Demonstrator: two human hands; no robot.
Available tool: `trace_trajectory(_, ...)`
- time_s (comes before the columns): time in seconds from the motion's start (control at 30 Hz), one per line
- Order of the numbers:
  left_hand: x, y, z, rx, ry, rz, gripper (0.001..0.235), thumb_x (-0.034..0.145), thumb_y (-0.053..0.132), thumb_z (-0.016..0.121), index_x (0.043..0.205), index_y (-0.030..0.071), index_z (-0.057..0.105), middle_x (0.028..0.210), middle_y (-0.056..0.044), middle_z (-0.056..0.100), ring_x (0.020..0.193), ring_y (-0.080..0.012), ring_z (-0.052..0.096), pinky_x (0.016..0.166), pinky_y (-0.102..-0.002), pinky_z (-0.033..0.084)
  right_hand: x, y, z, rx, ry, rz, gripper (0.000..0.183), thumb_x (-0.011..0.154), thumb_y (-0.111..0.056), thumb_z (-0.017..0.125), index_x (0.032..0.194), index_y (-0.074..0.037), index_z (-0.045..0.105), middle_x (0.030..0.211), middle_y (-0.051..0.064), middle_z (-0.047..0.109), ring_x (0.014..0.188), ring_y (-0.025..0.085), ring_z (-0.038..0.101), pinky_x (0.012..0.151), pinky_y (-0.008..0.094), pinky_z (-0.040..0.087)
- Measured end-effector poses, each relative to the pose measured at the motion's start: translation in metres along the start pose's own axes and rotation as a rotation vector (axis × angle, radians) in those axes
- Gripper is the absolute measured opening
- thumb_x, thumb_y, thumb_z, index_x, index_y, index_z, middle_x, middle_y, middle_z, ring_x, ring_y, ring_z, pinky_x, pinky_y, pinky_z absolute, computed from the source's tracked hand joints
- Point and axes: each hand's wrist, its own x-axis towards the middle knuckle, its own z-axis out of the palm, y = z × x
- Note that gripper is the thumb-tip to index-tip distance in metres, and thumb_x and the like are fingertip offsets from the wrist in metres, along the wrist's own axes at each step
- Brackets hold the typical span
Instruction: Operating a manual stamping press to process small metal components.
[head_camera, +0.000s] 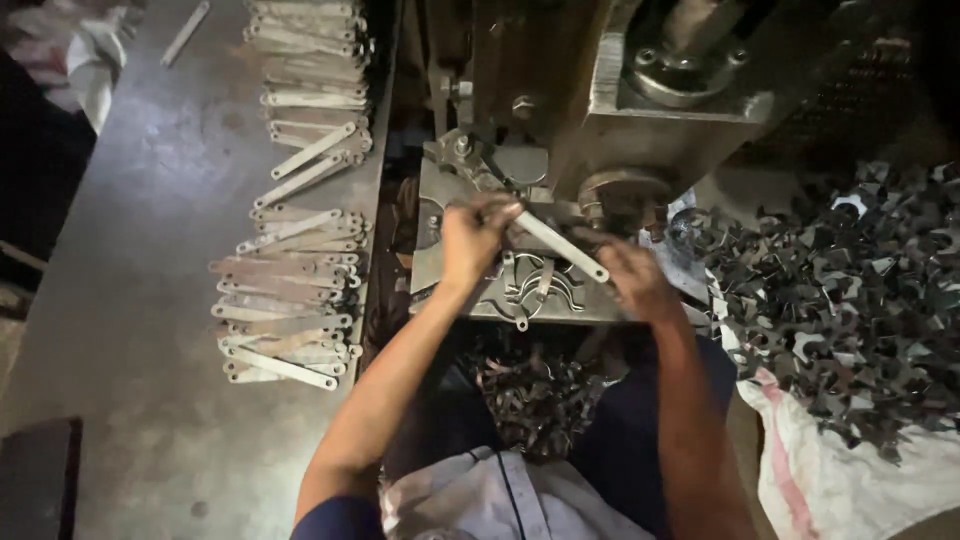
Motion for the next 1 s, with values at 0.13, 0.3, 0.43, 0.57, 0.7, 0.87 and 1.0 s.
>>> trace_trajectory(0.13,0.012,-0.006,0.03,0.07,0.153,0.151,0.014,0.089,-0.003,0.07,0.097,0.004,0.08,0.086,-0.01,0.073,0.078,-0.0219,0.066,0.069,-0.037,0.053,-0.002,-0.029,-0.031,0.316,0.147,0.294,0.036,0.107,-0.03,0.046,0.12,-0.006,0.07,0.091,0.011,0.074,0.072,0.022,0.068,0.061,0.036,0.059)
trace_trajectory(0.3,0.019,-0.001,0.021,0.489,0.046,0.515,0.011,0.087,-0.002,0.069,0.093,0.003,0.077,0.114,-0.021,0.066,0.106,-0.0336,0.064,0.091,-0.044,0.054,0.024,0.008,-0.032,-0.561,0.538,-0.238,0.011,0.103,-0.013,0.066,0.112,-0.006,0.067,0.104,0.017,0.071,0.09,0.032,0.069,0.076,0.04,0.059)
trace_trajectory(0.43,0.021,-0.026,0.018,1.147,-0.145,0.761,0.027,0.086,0.011,0.063,0.11,0.0,0.07,0.126,-0.026,0.06,0.118,-0.0405,0.056,0.101,-0.049,0.049,0.005,0.12,-0.004,-0.734,0.606,-0.276,0.024,0.098,-0.01,0.068,0.12,0.0,0.067,0.112,0.021,0.068,0.1,0.037,0.067,0.087,0.045,0.055)
trace_trajectory(0.57,0.031,-0.034,0.022,1.265,-0.202,0.811,0.027,0.095,0.013,0.059,0.114,-0.004,0.065,0.13,-0.023,0.06,0.122,-0.0394,0.055,0.104,-0.05,0.046,0.029,0.204,0.017,-0.201,0.412,0.396,0.038,0.107,-0.023,0.064,0.133,0.003,0.054,0.128,0.021,0.061,0.116,0.038,0.06,0.099,0.045,0.049)
trace_trajectory(0.7,0.008,0.002,-0.014,1.017,-0.28,0.651,0.031,0.095,0.01,0.059,0.123,-0.001,0.066,0.127,-0.025,0.06,0.121,-0.0404,0.056,0.104,-0.047,0.047,0.008,0.116,0.006,0.128,0.524,0.453,0.066,0.097,-0.039,0.077,0.137,0.006,0.051,0.128,0.02,0.06,0.117,0.034,0.058,0.1,0.043,0.049)
trace_trajectory(0.87,-0.001,-0.053,-0.137,1.15,-0.068,0.579,0.029,0.092,0.009,0.064,0.12,0.003,0.066,0.12,-0.021,0.064,0.12,-0.0386,0.057,0.108,-0.047,0.046,-0.055,0.034,-0.016,0.001,0.539,0.449,0.041,0.108,-0.037,0.071,0.123,0.001,0.069,0.106,0.013,0.067,0.095,0.024,0.06,0.089,0.041,0.048)
trace_trajectory(1.0,-0.016,-0.066,-0.277,1.109,0.284,0.433,0.021,0.098,0.007,0.054,0.117,0.003,0.065,0.123,-0.023,0.062,0.116,-0.0408,0.055,0.1,-0.054,0.047,-0.084,0.025,-0.009,0.04,0.41,0.412,0.036,0.107,-0.033,0.07,0.125,-0.003,0.075,0.108,0.012,0.072,0.095,0.018,0.067,0.085,0.035,0.049)
